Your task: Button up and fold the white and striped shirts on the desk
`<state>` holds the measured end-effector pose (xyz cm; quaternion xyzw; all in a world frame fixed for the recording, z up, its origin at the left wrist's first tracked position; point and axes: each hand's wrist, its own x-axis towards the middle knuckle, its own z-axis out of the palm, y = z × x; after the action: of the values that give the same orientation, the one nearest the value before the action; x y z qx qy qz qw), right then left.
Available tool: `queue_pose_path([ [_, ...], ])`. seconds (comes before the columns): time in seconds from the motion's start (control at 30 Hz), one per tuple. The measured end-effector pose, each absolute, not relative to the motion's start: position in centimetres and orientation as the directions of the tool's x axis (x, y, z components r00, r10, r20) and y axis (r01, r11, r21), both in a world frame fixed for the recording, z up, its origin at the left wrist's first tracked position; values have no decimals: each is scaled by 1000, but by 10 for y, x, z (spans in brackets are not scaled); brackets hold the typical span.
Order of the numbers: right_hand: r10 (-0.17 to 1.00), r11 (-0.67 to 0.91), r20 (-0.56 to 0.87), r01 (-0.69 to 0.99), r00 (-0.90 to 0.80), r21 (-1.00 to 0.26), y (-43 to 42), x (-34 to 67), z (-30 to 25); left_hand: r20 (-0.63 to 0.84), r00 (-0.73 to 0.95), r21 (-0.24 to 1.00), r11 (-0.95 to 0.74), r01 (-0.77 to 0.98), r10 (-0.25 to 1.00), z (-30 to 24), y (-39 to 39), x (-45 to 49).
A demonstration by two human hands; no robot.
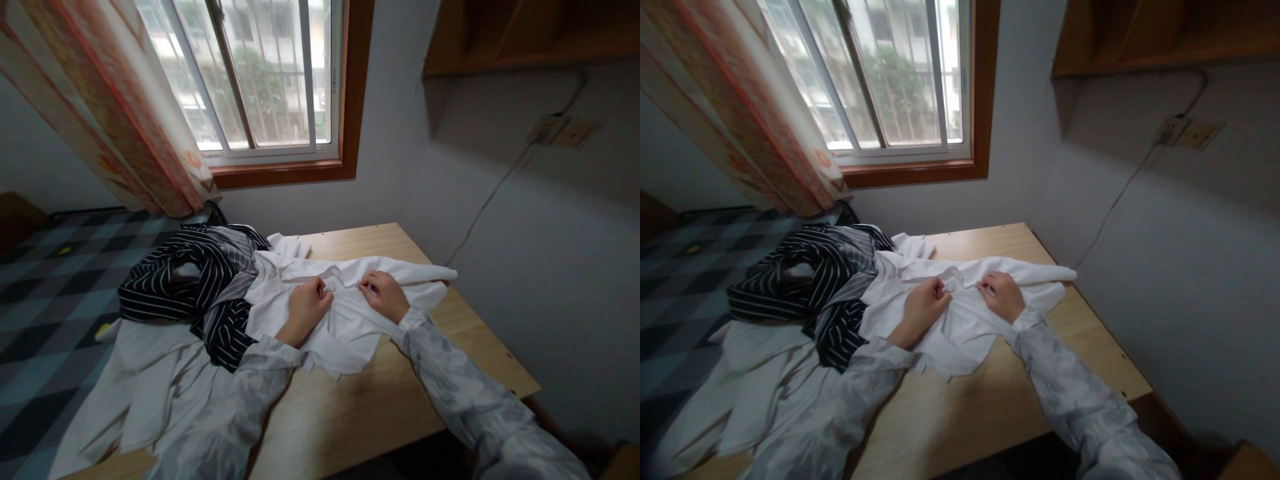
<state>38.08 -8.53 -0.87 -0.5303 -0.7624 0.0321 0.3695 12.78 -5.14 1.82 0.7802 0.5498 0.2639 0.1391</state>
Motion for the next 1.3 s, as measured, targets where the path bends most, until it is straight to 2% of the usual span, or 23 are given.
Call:
queue_pose_path([
  [0.1,841,441,535,672,-78,-595,-86,381,-8,356,336,436,-473,766,872,24,-62,135],
  [0.17,848,444,528,614,-53,-652,-87,381,-7,370,412,428,-547,720,832,27,-73,146],
  [0.23,854,442,518,580,-40,-684,-87,382,-8,339,447,476,-561,677,828,27,-81,159],
  [0.33,866,438,499,533,-34,-724,-85,384,-12,269,423,618,-492,614,865,18,-82,178],
  [0.47,912,390,408,421,-52,-819,-81,386,-21,235,427,786,-428,445,874,-2,-70,191],
  [0.57,939,341,334,333,-78,-879,-79,388,-25,243,441,839,-416,352,864,-14,-64,192],
  [0.7,954,298,283,277,-94,-913,-79,388,-27,254,445,849,-418,323,859,-18,-62,191],
  [0.83,949,314,307,329,-73,-891,-82,386,-27,253,458,847,-424,321,852,-16,-63,189],
  [1.0,908,333,414,487,66,-808,-80,382,-24,250,556,803,-490,338,793,-17,-67,187],
  [1.17,813,344,556,625,176,-701,-84,400,-8,222,473,872,-391,296,852,-19,-66,188],
  [1.23,797,350,587,683,143,-641,-92,414,-2,251,450,877,-398,270,857,-16,-65,187],
  [1.3,818,376,575,738,20,-560,-104,430,-1,318,436,860,-450,241,842,-11,-65,187],
])
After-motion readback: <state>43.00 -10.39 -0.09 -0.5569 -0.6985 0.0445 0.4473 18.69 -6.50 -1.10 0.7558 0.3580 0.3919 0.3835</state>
